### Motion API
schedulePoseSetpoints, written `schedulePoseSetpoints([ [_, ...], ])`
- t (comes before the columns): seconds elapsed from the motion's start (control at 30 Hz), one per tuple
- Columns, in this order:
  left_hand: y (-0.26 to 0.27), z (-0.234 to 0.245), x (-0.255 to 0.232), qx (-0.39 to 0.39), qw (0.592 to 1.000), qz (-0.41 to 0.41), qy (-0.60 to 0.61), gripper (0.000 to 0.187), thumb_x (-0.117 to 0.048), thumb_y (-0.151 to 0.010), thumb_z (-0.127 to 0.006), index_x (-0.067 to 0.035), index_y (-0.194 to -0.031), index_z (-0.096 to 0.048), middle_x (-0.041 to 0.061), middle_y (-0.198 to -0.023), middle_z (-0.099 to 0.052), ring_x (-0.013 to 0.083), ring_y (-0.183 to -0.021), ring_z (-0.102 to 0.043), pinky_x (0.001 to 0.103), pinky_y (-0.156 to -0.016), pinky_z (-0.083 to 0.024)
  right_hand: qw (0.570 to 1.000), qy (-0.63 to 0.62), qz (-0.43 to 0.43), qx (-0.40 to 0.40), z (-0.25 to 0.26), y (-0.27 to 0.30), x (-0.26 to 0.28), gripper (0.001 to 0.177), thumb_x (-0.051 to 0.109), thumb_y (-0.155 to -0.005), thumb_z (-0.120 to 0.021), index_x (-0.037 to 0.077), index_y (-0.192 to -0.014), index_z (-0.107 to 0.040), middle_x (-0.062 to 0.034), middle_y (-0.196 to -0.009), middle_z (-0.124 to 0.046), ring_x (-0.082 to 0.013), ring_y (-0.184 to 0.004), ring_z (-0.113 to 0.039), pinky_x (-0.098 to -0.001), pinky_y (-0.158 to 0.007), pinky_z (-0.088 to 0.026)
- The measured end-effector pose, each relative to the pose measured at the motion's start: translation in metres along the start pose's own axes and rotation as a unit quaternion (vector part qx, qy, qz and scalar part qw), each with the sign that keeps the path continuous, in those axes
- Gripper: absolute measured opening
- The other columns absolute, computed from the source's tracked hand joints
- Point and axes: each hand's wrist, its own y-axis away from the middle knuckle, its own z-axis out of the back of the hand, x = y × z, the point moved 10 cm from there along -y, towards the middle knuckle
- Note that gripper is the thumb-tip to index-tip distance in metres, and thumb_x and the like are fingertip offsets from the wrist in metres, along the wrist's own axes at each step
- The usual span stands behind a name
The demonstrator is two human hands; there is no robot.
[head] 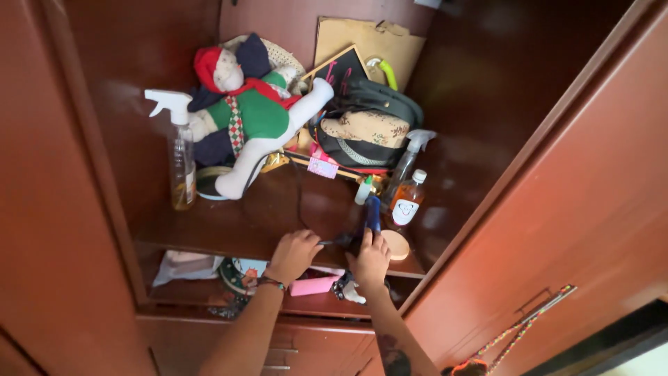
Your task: Organize various household items, clothing, and accessories inside a closet and on a nearby bed.
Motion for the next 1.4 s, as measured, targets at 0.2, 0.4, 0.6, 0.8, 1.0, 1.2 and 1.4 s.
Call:
schedulePoseSetpoints([
  [0.2,0.039,-0.056,0.031,0.037,0.998,0.025,-0.034,0.037,-0.030,-0.092,-0.064,-0.006,-0.119,-0.069,0.018,-0.129,-0.065,0.0354,-0.126,-0.056,0.051,-0.105,-0.040,0.991,0.012,-0.097,0.097,-0.034,0.016,-0.047,0.082,0.033,-0.082,-0.078,0.013,-0.151,-0.039,-0.0188,-0.130,-0.055,-0.0381,-0.108,-0.064,-0.0488,-0.093,-0.051],
  [0.4,0.036,-0.047,0.021,0.123,0.988,0.075,-0.051,0.056,-0.044,-0.091,-0.059,-0.010,-0.135,-0.063,0.016,-0.148,-0.054,0.0320,-0.138,-0.042,0.053,-0.113,-0.028,0.974,-0.043,-0.151,0.166,-0.042,0.021,-0.052,0.080,0.027,-0.086,-0.072,0.025,-0.156,-0.034,-0.0223,-0.124,-0.058,-0.0426,-0.103,-0.067,-0.0504,-0.089,-0.056],
  [0.6,0.034,-0.052,0.026,0.168,0.980,0.076,-0.077,0.068,-0.050,-0.094,-0.059,-0.011,-0.148,-0.046,0.013,-0.155,-0.046,0.0311,-0.146,-0.038,0.053,-0.118,-0.025,0.965,-0.100,-0.209,0.120,-0.029,0.031,-0.052,0.080,0.017,-0.084,-0.067,0.018,-0.156,-0.033,-0.0256,-0.099,-0.072,-0.0450,-0.091,-0.070,-0.0532,-0.084,-0.057],
  [0.8,0.030,-0.040,0.013,0.237,0.964,0.092,-0.084,0.089,-0.052,-0.087,-0.069,-0.014,-0.157,-0.029,0.014,-0.160,-0.034,0.0321,-0.148,-0.030,0.054,-0.118,-0.021,0.956,-0.134,-0.252,0.067,-0.007,0.071,-0.039,0.075,0.026,-0.079,-0.075,0.022,-0.146,-0.042,-0.0191,-0.096,-0.075,-0.0423,-0.089,-0.072,-0.0534,-0.077,-0.057],
  [1.0,0.035,-0.047,0.016,0.236,0.964,0.082,-0.090,0.064,-0.046,-0.091,-0.068,-0.027,-0.149,-0.049,0.012,-0.160,-0.037,0.0310,-0.150,-0.031,0.055,-0.120,-0.022,0.924,-0.194,-0.325,0.051,-0.024,0.099,-0.054,0.075,0.034,-0.078,-0.078,0.018,-0.143,-0.045,-0.0165,-0.088,-0.077,-0.0373,-0.083,-0.075,-0.0488,-0.074,-0.058],
  [1.2,0.035,-0.050,0.018,0.233,0.965,0.079,-0.088,0.065,-0.048,-0.091,-0.067,-0.026,-0.149,-0.049,0.012,-0.159,-0.039,0.0302,-0.149,-0.032,0.057,-0.119,-0.023,0.934,-0.270,-0.221,-0.076,-0.030,0.110,-0.064,0.052,0.033,-0.090,-0.067,0.006,-0.134,-0.060,-0.0201,-0.086,-0.077,-0.0364,-0.080,-0.077,-0.0448,-0.071,-0.058],
  [1.4,0.031,-0.059,0.022,0.251,0.959,0.091,-0.093,0.079,-0.058,-0.092,-0.063,-0.019,-0.156,-0.036,0.013,-0.161,-0.035,0.0306,-0.150,-0.030,0.060,-0.119,-0.022,0.944,-0.215,-0.239,-0.076,-0.012,0.110,-0.076,0.043,0.034,-0.095,-0.066,0.006,-0.128,-0.066,-0.0250,-0.090,-0.075,-0.0397,-0.084,-0.075,-0.0448,-0.073,-0.057],
])
